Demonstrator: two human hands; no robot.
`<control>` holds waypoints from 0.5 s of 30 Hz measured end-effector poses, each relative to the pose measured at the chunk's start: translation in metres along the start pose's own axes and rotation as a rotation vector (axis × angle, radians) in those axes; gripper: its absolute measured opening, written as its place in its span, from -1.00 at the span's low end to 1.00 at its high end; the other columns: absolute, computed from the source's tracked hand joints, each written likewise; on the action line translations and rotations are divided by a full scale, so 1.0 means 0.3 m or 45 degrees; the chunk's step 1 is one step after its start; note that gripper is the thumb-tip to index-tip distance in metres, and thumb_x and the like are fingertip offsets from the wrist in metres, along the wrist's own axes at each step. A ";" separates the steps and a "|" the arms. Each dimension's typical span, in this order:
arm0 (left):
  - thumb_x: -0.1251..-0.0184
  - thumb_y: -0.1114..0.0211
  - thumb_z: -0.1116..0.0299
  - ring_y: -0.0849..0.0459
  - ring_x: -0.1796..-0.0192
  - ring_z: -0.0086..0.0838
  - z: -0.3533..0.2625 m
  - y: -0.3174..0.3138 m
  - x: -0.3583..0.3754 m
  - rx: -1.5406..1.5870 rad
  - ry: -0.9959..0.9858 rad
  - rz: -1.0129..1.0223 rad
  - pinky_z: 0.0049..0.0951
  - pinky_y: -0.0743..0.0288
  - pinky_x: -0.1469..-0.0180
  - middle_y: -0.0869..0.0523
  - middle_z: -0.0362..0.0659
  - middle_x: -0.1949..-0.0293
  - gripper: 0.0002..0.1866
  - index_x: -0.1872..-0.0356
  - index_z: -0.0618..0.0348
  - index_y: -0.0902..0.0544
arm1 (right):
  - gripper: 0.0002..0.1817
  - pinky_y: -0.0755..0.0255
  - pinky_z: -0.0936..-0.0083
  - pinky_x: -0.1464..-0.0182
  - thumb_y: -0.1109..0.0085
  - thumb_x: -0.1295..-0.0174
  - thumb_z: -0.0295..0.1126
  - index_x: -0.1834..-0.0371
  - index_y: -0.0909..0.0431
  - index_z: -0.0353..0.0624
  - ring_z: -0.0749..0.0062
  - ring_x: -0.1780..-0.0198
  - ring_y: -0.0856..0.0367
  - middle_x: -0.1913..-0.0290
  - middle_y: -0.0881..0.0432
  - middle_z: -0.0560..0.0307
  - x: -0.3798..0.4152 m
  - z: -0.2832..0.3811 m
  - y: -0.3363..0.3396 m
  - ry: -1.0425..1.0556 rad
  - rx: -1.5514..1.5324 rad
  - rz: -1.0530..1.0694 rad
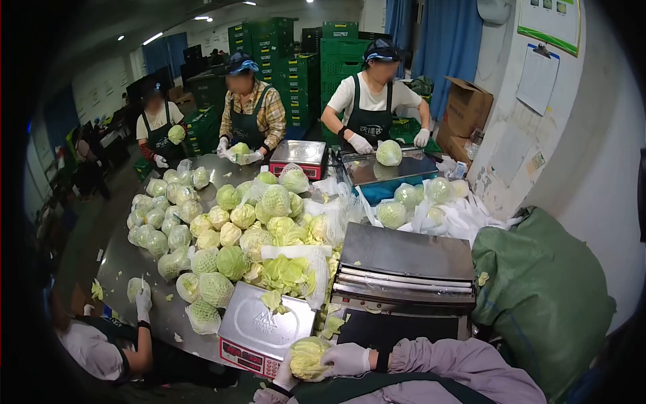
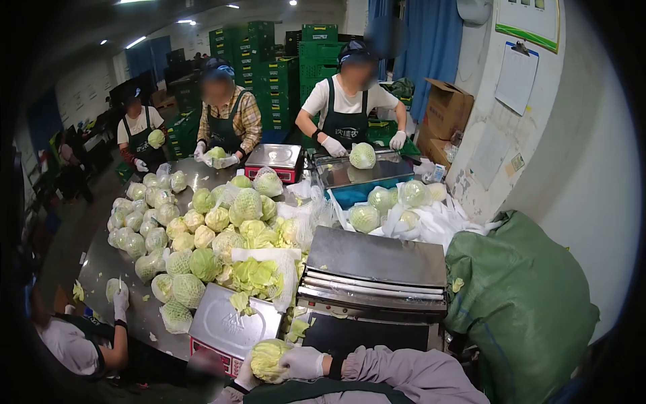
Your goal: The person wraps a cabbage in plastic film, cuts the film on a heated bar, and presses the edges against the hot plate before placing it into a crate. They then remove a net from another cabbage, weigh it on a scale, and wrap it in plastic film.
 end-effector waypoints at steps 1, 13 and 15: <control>-0.47 0.09 -0.05 -0.49 -0.28 -0.22 -0.001 -0.001 -0.003 -0.007 0.019 -0.012 -0.20 -0.39 -0.31 -0.45 0.01 -0.29 -0.37 -0.36 0.21 -0.28 | -0.66 -0.46 0.27 0.25 -0.26 -0.14 -0.05 0.33 -0.60 -0.13 0.04 0.28 -0.60 0.40 -0.61 -0.03 0.000 0.011 0.006 -0.026 0.028 0.055; -0.43 0.21 -0.09 -0.46 -0.29 -0.10 -0.052 -0.030 -0.002 -0.355 -0.384 0.064 -0.03 -0.35 -0.33 -0.43 0.07 -0.29 -0.34 -0.30 0.23 -0.36 | -0.80 -0.46 0.31 0.41 -0.22 -0.14 -0.24 0.43 -0.57 -0.15 0.14 0.53 -0.57 0.64 -0.53 0.07 0.023 0.087 0.057 -0.154 -0.320 0.346; -0.43 0.23 -0.08 -0.51 -0.25 -0.11 -0.066 -0.028 0.012 -0.397 -0.499 -0.094 -0.09 -0.39 -0.32 -0.52 0.07 -0.20 -0.35 -0.26 0.24 -0.41 | -0.78 -0.45 0.37 0.34 -0.24 -0.21 -0.26 0.43 -0.58 -0.19 0.15 0.39 -0.60 0.49 -0.56 0.00 -0.003 0.022 -0.005 0.153 -0.290 0.143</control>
Point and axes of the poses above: each hand's wrist, its own x-axis away from the middle knuckle, its own y-axis out of the back of the hand, z = x × y, the point moved 4 cm from there along -x, towards the middle knuckle
